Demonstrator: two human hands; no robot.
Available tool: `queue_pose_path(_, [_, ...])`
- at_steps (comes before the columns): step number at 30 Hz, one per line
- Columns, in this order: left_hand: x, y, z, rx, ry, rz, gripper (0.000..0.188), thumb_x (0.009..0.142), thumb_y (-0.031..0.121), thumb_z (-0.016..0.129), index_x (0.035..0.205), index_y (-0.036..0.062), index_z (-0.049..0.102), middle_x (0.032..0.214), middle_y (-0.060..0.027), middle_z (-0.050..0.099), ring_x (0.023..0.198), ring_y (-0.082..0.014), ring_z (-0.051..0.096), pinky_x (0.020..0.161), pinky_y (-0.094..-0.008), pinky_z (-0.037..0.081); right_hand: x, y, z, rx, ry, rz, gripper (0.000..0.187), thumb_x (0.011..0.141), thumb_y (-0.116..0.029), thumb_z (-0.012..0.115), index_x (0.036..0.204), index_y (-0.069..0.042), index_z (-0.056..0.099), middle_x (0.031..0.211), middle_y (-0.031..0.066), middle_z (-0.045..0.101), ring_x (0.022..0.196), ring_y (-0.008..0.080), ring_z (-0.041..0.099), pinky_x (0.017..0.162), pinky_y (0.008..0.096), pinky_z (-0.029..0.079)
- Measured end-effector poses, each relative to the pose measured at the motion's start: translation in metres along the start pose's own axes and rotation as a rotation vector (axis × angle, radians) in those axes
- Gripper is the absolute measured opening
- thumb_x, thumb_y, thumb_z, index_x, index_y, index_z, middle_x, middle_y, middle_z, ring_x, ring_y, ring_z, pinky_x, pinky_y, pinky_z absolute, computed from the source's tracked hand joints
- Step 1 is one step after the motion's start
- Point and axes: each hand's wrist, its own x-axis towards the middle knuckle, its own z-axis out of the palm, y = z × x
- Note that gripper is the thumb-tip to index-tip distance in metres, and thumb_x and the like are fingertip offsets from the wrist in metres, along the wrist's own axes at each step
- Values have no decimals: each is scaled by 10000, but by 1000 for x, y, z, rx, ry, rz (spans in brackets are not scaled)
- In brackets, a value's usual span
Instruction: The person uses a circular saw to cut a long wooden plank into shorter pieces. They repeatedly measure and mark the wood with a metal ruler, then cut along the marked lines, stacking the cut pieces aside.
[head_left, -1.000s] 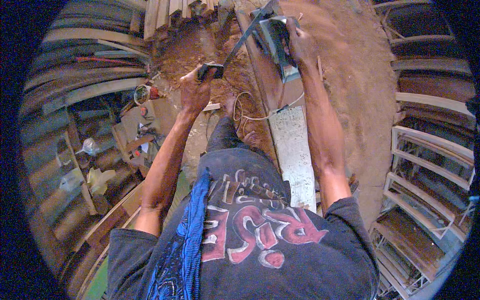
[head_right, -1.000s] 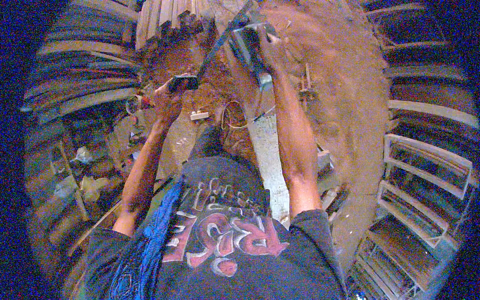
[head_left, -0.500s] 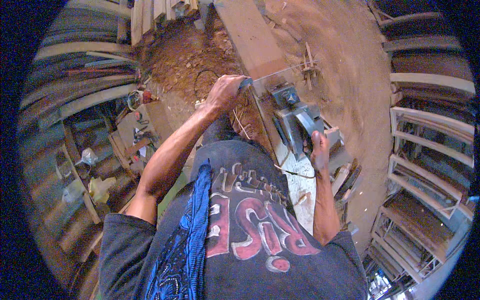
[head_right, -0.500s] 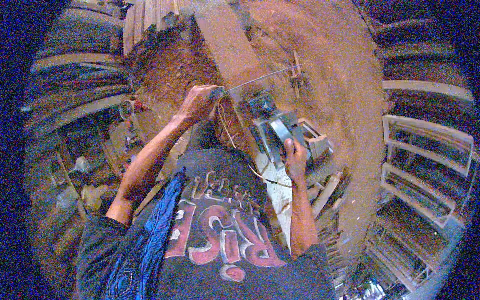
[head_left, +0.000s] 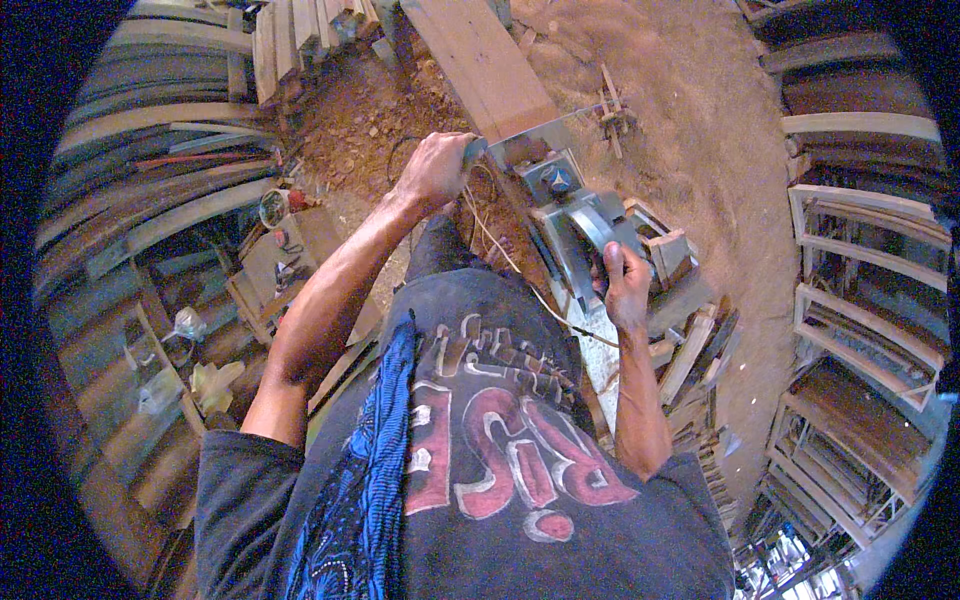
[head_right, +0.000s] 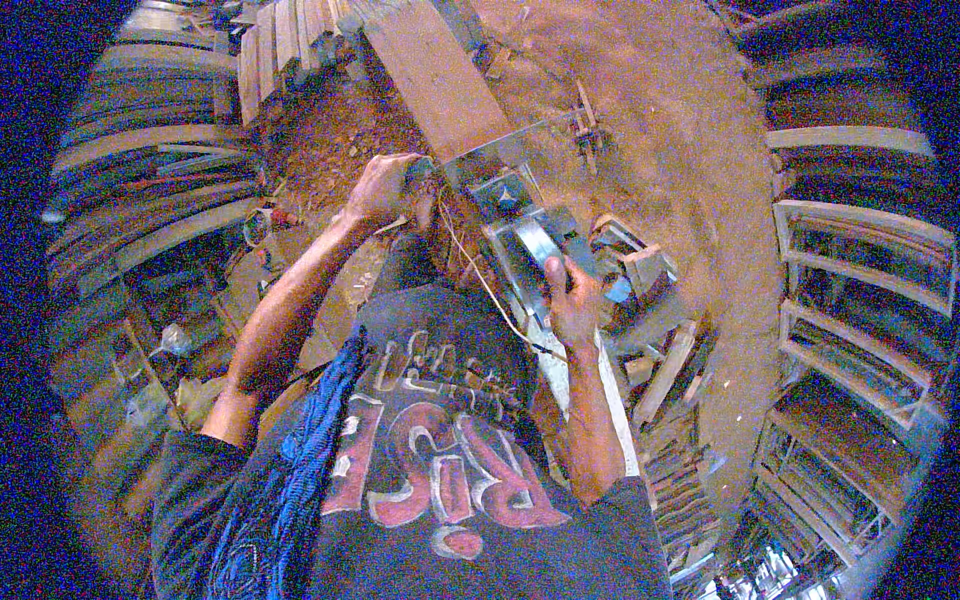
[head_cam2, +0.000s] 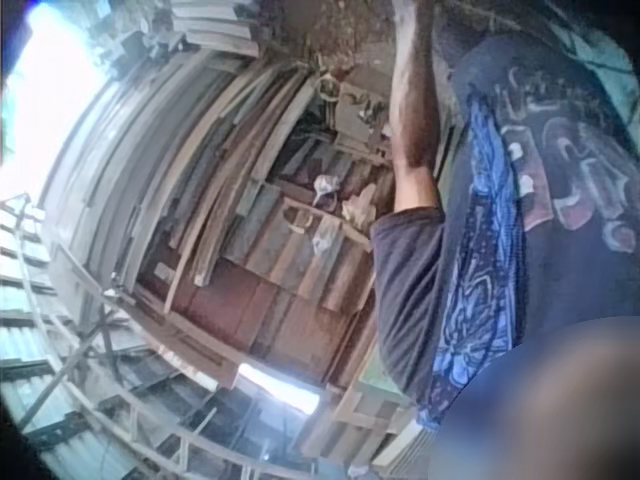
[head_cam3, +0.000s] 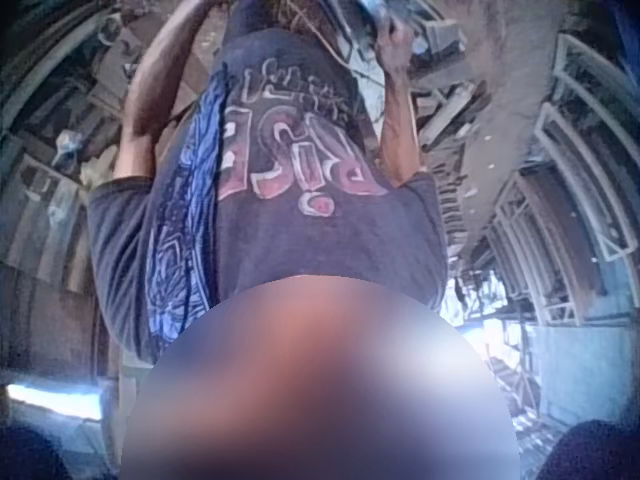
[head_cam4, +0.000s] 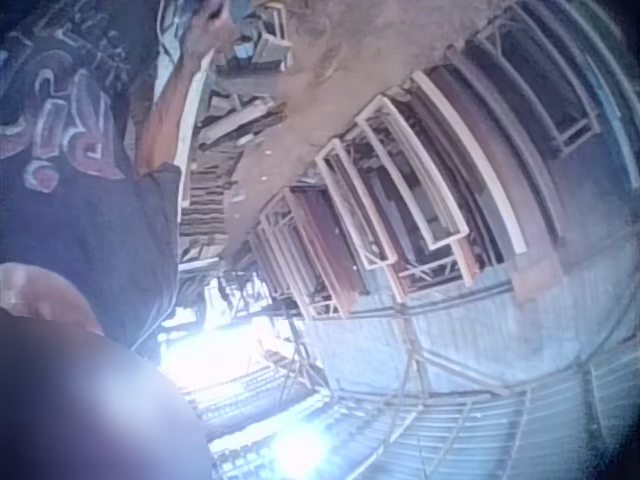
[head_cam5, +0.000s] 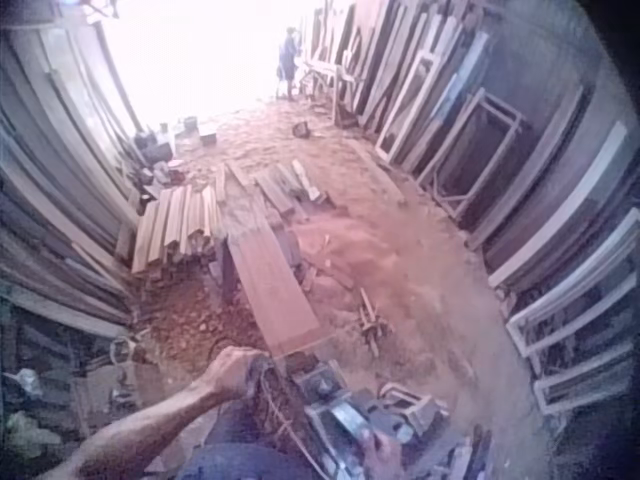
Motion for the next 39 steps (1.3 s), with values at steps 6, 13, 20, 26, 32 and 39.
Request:
queue_pose_path(6, [5,-1,-3,-48,-6,20,216,751,52,616,953,11,679,912,-258,680,905,-431,668,810,-497,532,13,-6,11,-61,28,-58,509,1008,-522,543,817,-58,629,673,7,587,574,75,536,511,236,443])
queue_pose_path(13, [-16,-17,5,-82,183,-115,184,810,72,642,977,32,707,893,-229,696,839,-384,695,760,-457,542,38,-17,28,-113,64,-85,512,1017,-519,526,809,-59,609,673,6,581,566,76,526,510,240,433])
queue_pose_path(20, [-105,-87,6,-235,665,-419,246,923,295,691,996,66,744,829,-163,725,734,-261,711,667,-388,527,71,-33,47,-80,-26,-112,512,1021,-515,520,876,-45,659,676,8,590,552,78,527,496,245,427])
queue_pose_path(26, [-195,-106,24,-186,692,-730,267,913,282,716,925,16,744,785,-164,726,685,-228,687,651,-386,510,125,-55,70,-220,-1,-196,547,1014,-545,508,922,-44,708,672,21,612,547,80,539,492,259,429])
queue_pose_path(32, [-220,-93,43,-237,683,-951,287,896,288,741,913,1,733,767,-161,724,670,-233,682,646,-389,504,230,-120,137,-141,-88,-319,671,963,-666,494,946,-35,722,681,26,624,543,88,548,504,282,425])
queue_pose_path(39, [-242,-111,67,-187,714,-960,303,904,299,719,919,-3,720,784,-184,720,720,-335,703,680,-441,511,272,-138,188,-149,-119,-356,680,958,-662,509,936,-12,710,717,31,639,579,104,571,518,278,446])
